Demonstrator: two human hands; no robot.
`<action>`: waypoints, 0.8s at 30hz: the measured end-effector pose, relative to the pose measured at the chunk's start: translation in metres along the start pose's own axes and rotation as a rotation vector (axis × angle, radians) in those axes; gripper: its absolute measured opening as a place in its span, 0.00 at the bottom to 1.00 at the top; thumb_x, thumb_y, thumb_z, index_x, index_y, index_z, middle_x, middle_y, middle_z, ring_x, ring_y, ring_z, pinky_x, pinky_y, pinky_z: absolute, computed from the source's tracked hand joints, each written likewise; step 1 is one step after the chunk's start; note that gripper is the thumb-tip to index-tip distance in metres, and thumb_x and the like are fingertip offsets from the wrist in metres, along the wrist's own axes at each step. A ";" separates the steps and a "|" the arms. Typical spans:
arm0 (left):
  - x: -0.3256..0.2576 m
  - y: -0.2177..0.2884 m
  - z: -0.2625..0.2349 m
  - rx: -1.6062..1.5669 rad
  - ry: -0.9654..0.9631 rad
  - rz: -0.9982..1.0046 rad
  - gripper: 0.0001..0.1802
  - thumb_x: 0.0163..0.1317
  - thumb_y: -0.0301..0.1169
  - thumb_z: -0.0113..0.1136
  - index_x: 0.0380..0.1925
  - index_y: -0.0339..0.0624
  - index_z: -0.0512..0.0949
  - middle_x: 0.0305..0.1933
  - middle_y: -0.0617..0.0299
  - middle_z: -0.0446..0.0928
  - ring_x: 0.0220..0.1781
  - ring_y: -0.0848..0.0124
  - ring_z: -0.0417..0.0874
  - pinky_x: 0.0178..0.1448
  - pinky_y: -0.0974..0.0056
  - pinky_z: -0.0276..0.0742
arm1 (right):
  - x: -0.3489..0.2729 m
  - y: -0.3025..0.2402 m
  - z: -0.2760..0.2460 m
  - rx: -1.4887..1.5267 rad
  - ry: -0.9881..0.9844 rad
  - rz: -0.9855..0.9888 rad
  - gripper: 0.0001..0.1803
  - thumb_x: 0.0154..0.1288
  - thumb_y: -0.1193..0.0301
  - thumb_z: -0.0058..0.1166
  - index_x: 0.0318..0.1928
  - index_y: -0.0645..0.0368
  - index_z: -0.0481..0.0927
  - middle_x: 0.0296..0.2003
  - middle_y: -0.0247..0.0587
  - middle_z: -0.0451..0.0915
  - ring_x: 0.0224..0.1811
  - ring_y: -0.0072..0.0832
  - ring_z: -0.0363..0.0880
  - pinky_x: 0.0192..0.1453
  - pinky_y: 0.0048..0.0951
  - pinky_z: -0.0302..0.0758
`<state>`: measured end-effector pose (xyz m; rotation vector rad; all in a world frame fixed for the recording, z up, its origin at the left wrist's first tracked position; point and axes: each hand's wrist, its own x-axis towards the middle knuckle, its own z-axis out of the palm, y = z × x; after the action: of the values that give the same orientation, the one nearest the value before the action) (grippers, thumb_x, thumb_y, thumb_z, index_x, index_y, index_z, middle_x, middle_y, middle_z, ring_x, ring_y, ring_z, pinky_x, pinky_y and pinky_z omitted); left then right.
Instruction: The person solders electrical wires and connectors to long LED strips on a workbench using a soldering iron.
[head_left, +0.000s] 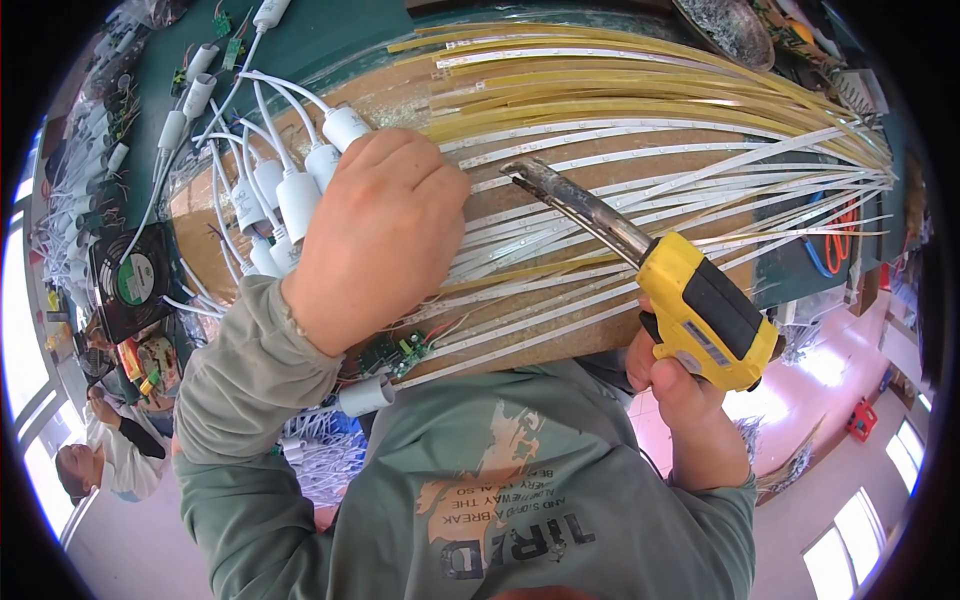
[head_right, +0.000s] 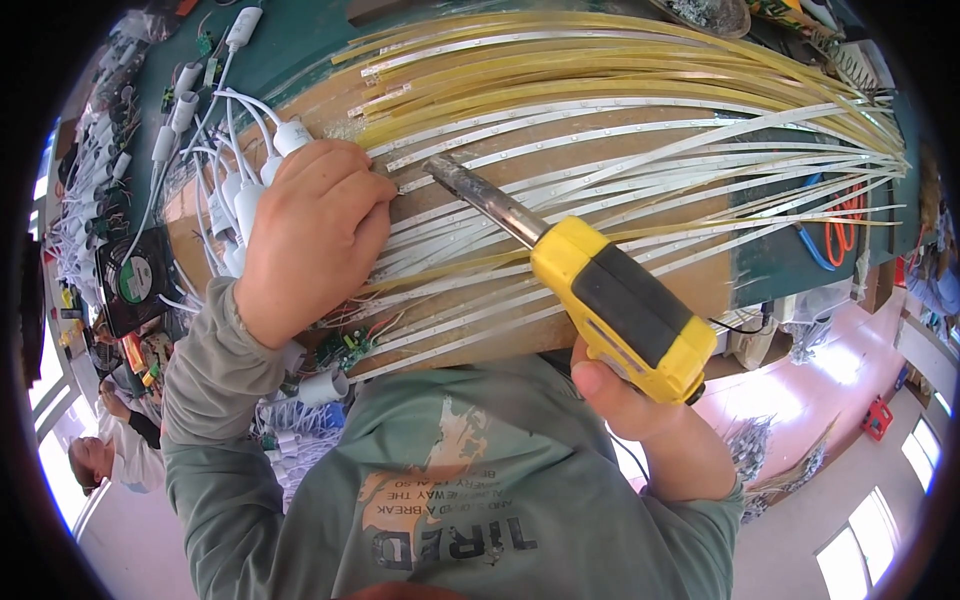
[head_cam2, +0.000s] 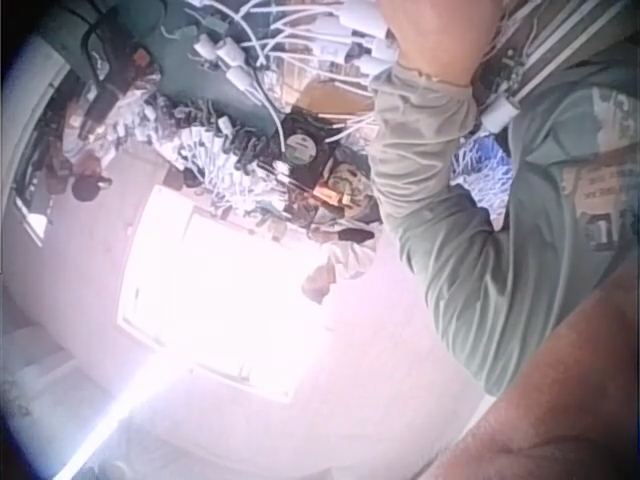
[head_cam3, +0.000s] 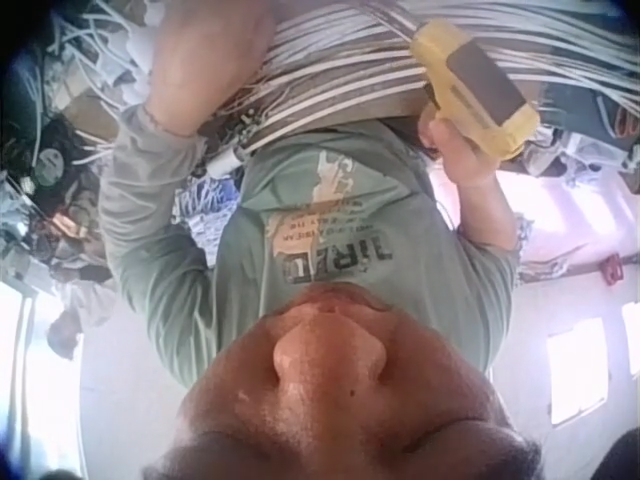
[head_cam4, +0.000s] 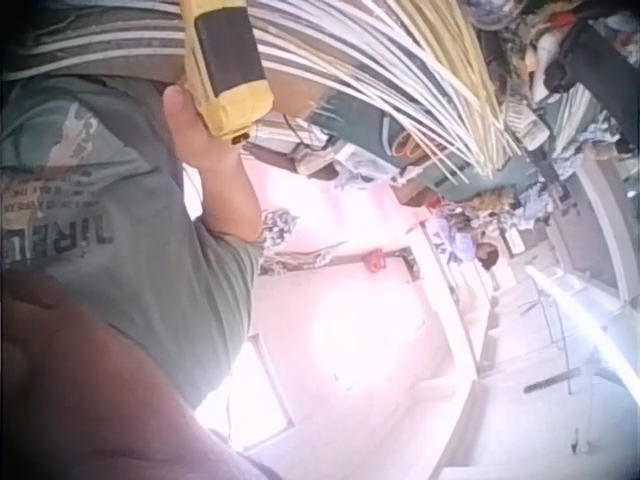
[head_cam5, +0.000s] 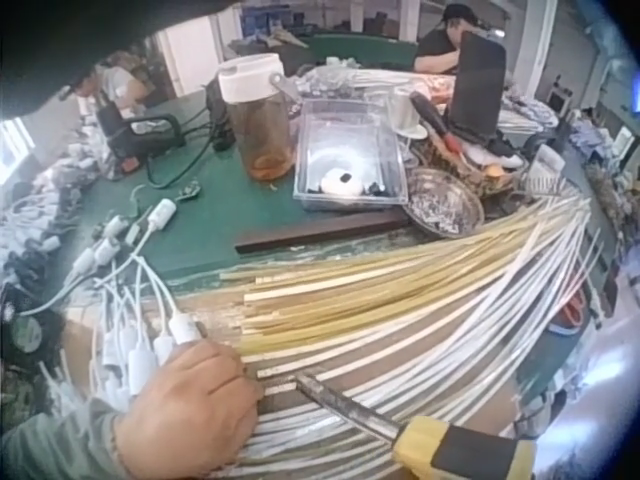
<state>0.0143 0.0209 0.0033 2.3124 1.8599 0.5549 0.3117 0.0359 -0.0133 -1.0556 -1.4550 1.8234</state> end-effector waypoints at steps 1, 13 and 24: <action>-0.001 0.000 0.000 -0.004 -0.007 -0.003 0.07 0.45 0.21 0.62 0.27 0.37 0.79 0.32 0.55 0.76 0.40 0.55 0.78 0.46 0.56 0.74 | 0.000 0.000 -0.001 -0.001 -0.002 -0.002 0.37 0.59 0.53 0.63 0.57 0.71 0.68 0.19 0.33 0.70 0.17 0.20 0.66 0.22 0.21 0.65; -0.003 -0.002 0.001 -0.011 0.003 0.011 0.06 0.46 0.22 0.62 0.28 0.38 0.78 0.35 0.55 0.75 0.42 0.56 0.78 0.48 0.57 0.74 | -0.002 0.001 -0.015 -0.045 -0.172 -0.036 0.23 0.63 0.73 0.57 0.58 0.66 0.72 0.29 0.35 0.76 0.28 0.24 0.73 0.31 0.25 0.68; -0.003 -0.004 0.003 -0.039 0.021 0.028 0.07 0.46 0.22 0.62 0.29 0.39 0.78 0.34 0.56 0.75 0.42 0.56 0.77 0.48 0.57 0.73 | -0.006 0.004 -0.015 -0.057 -0.158 -0.007 0.22 0.63 0.74 0.56 0.57 0.65 0.72 0.33 0.34 0.76 0.32 0.22 0.72 0.35 0.25 0.68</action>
<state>0.0114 0.0189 -0.0009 2.3199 1.8120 0.6160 0.3276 0.0379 -0.0173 -0.9505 -1.6091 1.9067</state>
